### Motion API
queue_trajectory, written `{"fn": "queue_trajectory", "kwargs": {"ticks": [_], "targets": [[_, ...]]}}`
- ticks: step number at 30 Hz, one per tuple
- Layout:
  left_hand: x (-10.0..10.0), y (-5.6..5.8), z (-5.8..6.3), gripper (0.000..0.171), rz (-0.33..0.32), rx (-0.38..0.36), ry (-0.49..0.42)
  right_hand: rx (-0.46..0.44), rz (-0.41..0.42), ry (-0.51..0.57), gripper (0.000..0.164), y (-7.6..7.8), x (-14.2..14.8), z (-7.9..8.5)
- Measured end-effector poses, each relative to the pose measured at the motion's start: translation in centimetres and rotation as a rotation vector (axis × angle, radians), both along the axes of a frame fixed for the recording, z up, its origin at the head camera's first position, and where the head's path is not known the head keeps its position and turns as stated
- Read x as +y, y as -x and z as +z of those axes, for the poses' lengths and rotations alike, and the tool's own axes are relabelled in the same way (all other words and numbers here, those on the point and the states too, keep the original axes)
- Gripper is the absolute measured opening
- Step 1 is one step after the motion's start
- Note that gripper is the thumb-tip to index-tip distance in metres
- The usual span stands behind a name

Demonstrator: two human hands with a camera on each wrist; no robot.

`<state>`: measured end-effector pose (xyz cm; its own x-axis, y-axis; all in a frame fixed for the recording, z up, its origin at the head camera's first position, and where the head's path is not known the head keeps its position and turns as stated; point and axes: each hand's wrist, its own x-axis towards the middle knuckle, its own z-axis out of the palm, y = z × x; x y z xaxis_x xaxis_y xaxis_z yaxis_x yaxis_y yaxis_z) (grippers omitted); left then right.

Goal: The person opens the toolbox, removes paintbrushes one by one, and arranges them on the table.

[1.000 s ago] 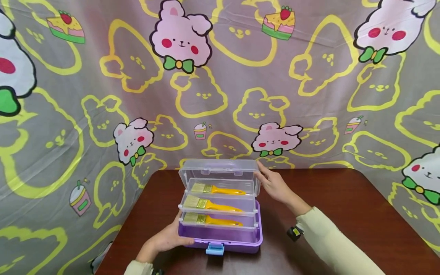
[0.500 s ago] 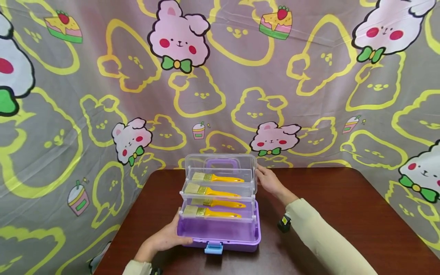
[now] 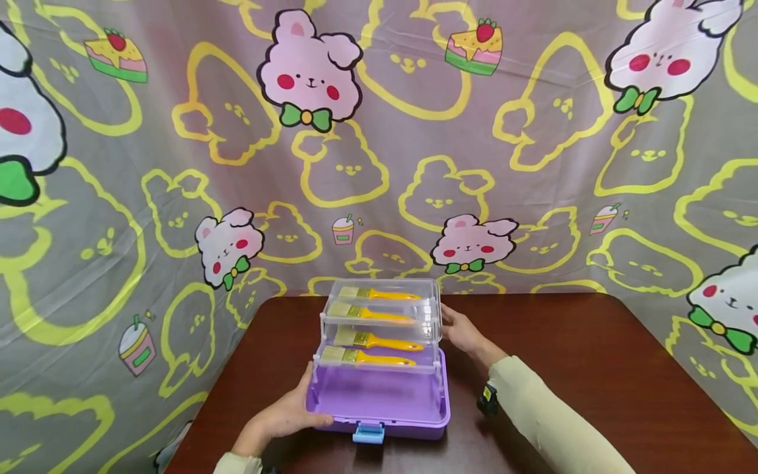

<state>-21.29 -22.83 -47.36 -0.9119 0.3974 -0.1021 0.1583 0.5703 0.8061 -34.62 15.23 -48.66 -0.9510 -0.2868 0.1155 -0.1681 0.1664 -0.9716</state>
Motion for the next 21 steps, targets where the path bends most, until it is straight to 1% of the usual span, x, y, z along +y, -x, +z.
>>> {"fn": "queue_trajectory", "kwargs": {"ticks": [3,6,7,10,12,14,15,17,19,21], "targets": [[-0.1,0.0,-0.1,0.122,-0.001,-0.005,-0.004,-0.032,-0.013,-0.004,0.063,-0.1,0.0,-0.7],[0.0,0.0,-0.1,0.122,-0.015,-0.014,-0.033,-0.089,-0.009,0.038,0.060,-0.2,0.1,-1.2],[0.0,0.1,-0.1,0.122,-0.012,-0.022,-0.046,-0.098,0.001,0.054,0.060,-0.2,0.1,-1.4],[0.0,0.1,-0.1,0.121,-0.033,-0.020,-0.064,-0.125,0.016,0.094,0.058,-0.2,0.2,-1.7],[0.0,0.1,-0.1,0.121,-0.044,-0.016,-0.071,-0.105,0.028,0.100,0.058,-0.2,0.3,-2.0],[0.0,0.1,-0.1,0.121,-0.048,-0.016,-0.076,-0.066,0.045,0.115,0.059,-0.1,0.4,-2.3],[0.0,0.2,-0.1,0.121,-0.047,-0.020,-0.078,-0.026,0.085,0.151,0.060,1.1,0.9,-3.8],[0.1,0.2,-0.1,0.121,-0.039,-0.017,-0.068,0.003,0.104,0.172,0.062,1.1,1.0,-4.3],[0.1,0.2,-0.1,0.122,-0.027,-0.011,-0.050,0.010,0.107,0.178,0.061,1.2,1.0,-4.4],[0.1,0.2,-0.1,0.122,-0.017,-0.008,-0.040,-0.019,0.084,0.157,0.058,1.0,0.7,-4.0]]}}
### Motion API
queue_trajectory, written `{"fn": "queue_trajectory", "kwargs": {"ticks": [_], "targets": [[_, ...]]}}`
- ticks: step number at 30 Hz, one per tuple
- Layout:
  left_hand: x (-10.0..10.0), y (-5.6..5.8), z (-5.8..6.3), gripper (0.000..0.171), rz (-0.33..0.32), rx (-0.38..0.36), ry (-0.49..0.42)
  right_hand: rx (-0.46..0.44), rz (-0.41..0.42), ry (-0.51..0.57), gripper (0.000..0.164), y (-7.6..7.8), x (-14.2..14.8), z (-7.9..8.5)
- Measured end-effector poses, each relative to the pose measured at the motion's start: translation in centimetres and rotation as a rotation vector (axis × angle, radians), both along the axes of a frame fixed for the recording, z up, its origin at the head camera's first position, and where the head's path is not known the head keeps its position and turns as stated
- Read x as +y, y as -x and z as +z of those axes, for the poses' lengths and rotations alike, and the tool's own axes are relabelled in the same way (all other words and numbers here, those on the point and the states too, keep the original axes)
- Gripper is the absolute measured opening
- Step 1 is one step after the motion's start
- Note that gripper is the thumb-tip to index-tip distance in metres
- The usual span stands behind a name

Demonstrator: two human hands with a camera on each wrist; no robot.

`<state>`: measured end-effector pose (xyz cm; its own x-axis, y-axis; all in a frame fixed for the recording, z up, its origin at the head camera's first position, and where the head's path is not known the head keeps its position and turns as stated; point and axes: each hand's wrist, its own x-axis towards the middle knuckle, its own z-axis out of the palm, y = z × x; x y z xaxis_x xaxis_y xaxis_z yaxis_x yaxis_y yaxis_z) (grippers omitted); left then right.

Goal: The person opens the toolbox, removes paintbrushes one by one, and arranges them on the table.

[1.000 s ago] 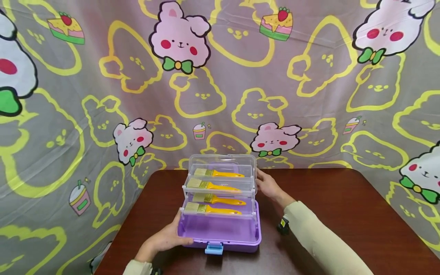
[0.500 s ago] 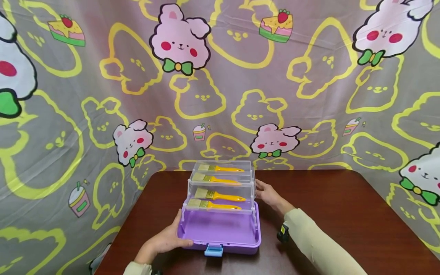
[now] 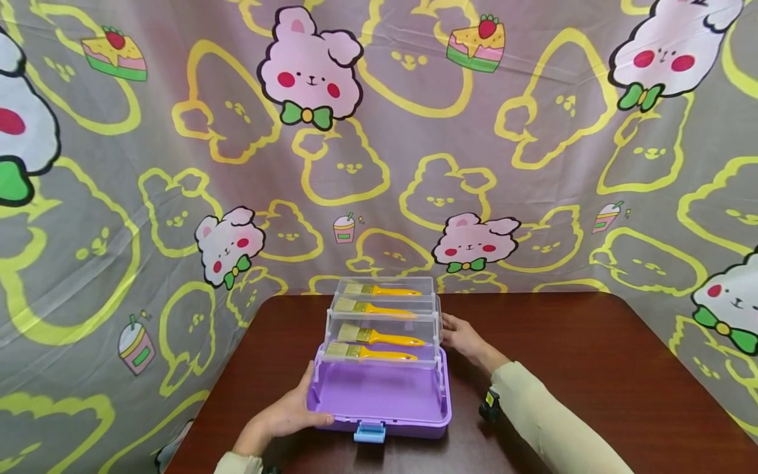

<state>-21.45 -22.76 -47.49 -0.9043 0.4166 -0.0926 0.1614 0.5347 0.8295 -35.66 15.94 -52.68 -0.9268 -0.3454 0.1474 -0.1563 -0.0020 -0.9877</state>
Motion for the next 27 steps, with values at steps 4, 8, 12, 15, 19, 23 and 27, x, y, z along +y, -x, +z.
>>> {"fn": "queue_trajectory", "kwargs": {"ticks": [4,8,12,15,19,23,27], "targets": [[0.0,-0.1,0.0,0.122,0.016,0.013,0.024,-0.028,-0.124,-0.219,0.053,-1.9,-0.7,2.9],[0.1,-0.1,-0.1,0.122,0.020,0.014,0.027,0.136,-0.230,-0.595,0.041,-3.1,-0.6,5.5],[0.1,0.0,-0.2,0.121,0.008,0.021,0.014,0.234,-0.206,-0.788,0.025,-4.4,-0.4,8.2],[0.0,-0.1,-0.3,0.120,-0.003,0.035,0.007,0.262,-0.151,-0.810,0.020,-5.4,-0.6,9.9],[-0.1,-0.1,-0.2,0.121,-0.012,0.042,-0.006,0.364,-0.063,-0.794,0.019,-6.4,-1.5,11.6],[-0.1,-0.1,-0.2,0.120,-0.010,0.038,-0.004,0.432,0.048,-0.776,0.019,-7.0,-3.1,12.3],[0.0,-0.1,-0.3,0.120,-0.010,0.043,0.009,0.453,0.157,-0.802,0.021,-7.0,-4.6,11.8]]}}
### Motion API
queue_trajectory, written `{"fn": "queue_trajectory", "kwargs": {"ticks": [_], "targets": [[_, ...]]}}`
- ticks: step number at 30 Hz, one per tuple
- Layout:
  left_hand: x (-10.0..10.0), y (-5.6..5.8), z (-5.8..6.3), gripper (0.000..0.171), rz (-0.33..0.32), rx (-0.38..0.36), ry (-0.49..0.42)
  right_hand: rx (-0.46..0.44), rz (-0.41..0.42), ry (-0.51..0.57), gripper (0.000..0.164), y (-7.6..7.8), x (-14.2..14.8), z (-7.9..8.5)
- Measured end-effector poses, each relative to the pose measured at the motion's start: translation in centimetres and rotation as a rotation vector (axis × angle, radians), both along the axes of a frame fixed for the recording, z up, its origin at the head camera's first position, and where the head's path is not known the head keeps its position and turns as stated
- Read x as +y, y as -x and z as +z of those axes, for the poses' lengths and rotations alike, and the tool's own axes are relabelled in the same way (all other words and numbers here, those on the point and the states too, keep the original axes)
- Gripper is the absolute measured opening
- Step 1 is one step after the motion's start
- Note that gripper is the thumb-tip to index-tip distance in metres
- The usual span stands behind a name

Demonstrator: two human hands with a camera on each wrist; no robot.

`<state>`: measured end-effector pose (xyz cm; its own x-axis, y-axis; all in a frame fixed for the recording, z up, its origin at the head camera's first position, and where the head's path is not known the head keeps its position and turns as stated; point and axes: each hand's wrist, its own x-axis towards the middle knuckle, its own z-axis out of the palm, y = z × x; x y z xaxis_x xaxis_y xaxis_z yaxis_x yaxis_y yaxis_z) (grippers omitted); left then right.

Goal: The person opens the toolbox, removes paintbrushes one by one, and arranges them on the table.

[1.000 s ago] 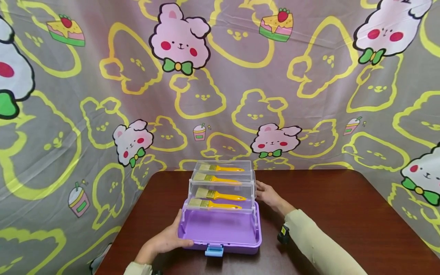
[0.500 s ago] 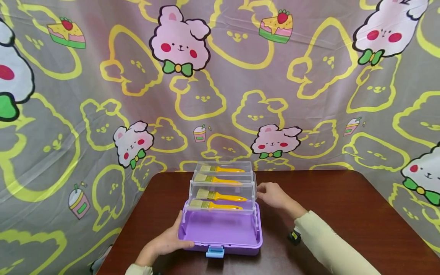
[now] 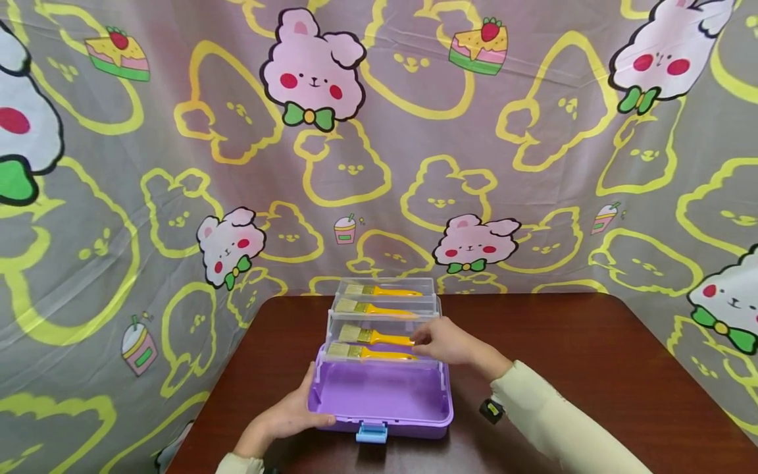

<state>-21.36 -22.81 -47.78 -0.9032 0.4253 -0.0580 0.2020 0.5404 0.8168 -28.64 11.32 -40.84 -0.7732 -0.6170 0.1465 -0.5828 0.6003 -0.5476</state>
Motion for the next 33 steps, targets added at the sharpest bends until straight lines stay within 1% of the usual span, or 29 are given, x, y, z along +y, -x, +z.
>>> {"fn": "queue_trajectory", "kwargs": {"ticks": [3,5,8,11,17,26,33], "targets": [[0.1,0.0,0.0,0.121,-0.003,0.005,0.006,-0.024,0.050,-0.044,0.017,0.1,-0.7,-0.7],[0.2,0.0,-0.1,0.121,-0.005,0.007,0.005,-0.039,0.065,-0.069,0.013,0.2,-1.0,-1.0],[0.2,0.0,-0.1,0.122,-0.008,0.016,0.006,-0.068,0.056,-0.098,0.011,0.1,-1.3,-1.3],[0.2,0.0,0.0,0.122,-0.009,0.015,0.004,-0.097,0.039,-0.106,0.013,0.1,-1.5,-1.4],[0.1,0.0,0.1,0.122,-0.001,0.007,0.016,-0.090,0.033,-0.079,0.023,0.2,-2.0,-1.6],[0.1,-0.2,0.1,0.121,0.012,0.005,0.032,-0.093,0.024,-0.029,0.027,0.3,-2.4,-1.5],[0.0,-0.1,0.2,0.121,0.007,0.000,0.031,-0.032,0.021,0.020,0.025,0.4,-3.3,-1.2]]}}
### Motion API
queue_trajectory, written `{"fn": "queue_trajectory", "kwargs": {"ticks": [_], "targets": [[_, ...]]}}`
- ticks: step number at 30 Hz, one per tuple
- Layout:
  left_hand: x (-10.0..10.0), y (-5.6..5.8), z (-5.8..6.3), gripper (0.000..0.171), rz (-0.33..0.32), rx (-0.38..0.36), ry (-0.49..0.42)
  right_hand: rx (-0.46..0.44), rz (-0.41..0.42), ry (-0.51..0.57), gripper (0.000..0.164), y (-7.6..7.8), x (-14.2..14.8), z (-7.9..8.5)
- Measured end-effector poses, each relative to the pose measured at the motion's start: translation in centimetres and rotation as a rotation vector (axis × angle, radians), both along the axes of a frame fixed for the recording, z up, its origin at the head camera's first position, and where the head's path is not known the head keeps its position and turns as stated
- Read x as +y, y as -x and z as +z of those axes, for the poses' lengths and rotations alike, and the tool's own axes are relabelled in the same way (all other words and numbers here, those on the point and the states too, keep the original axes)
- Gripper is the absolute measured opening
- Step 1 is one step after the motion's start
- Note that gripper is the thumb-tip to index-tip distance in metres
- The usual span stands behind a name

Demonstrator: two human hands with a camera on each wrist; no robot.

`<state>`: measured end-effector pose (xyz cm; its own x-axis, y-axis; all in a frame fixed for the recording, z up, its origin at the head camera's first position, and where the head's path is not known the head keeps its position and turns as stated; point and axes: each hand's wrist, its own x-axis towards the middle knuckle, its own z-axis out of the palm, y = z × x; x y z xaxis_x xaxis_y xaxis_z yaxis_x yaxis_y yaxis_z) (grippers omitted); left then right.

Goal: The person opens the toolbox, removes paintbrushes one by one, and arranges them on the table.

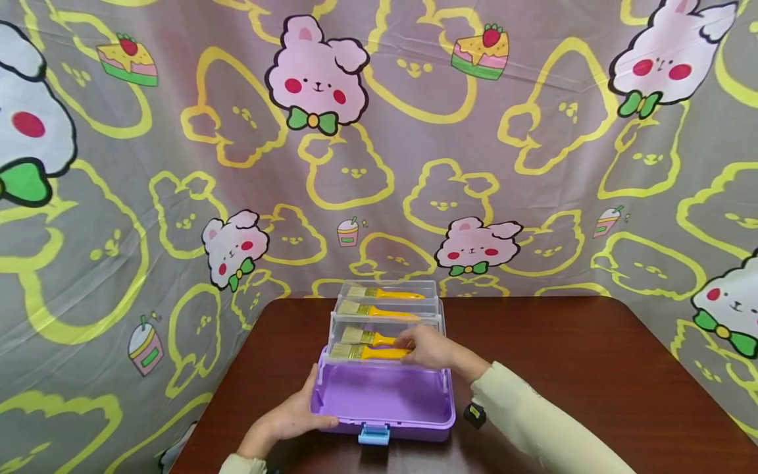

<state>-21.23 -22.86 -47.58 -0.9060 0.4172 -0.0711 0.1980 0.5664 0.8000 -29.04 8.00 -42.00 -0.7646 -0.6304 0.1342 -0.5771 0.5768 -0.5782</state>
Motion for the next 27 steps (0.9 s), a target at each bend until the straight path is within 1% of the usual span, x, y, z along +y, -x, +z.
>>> {"fn": "queue_trajectory", "kwargs": {"ticks": [4,9,11,15,23,27], "targets": [[0.1,0.0,0.1,0.120,-0.001,-0.001,-0.003,0.017,-0.003,0.032,0.027,-0.1,-0.8,0.1],[0.2,-0.1,0.1,0.120,0.005,-0.008,0.006,0.032,-0.012,0.072,0.027,-0.2,-1.5,-0.1],[0.3,-0.1,0.0,0.120,-0.001,-0.014,-0.002,0.053,-0.016,0.087,0.025,-0.3,-1.6,-0.2],[0.4,-0.2,0.0,0.121,0.002,-0.017,-0.007,0.062,-0.031,0.123,0.023,-0.6,-1.3,-0.1],[0.2,-0.5,0.1,0.120,0.041,-0.008,0.033,-0.019,-0.078,0.181,0.021,-1.5,0.6,0.8],[0.2,-0.4,0.0,0.120,0.034,-0.010,0.015,-0.037,-0.117,0.220,0.020,-2.1,1.7,1.3]]}}
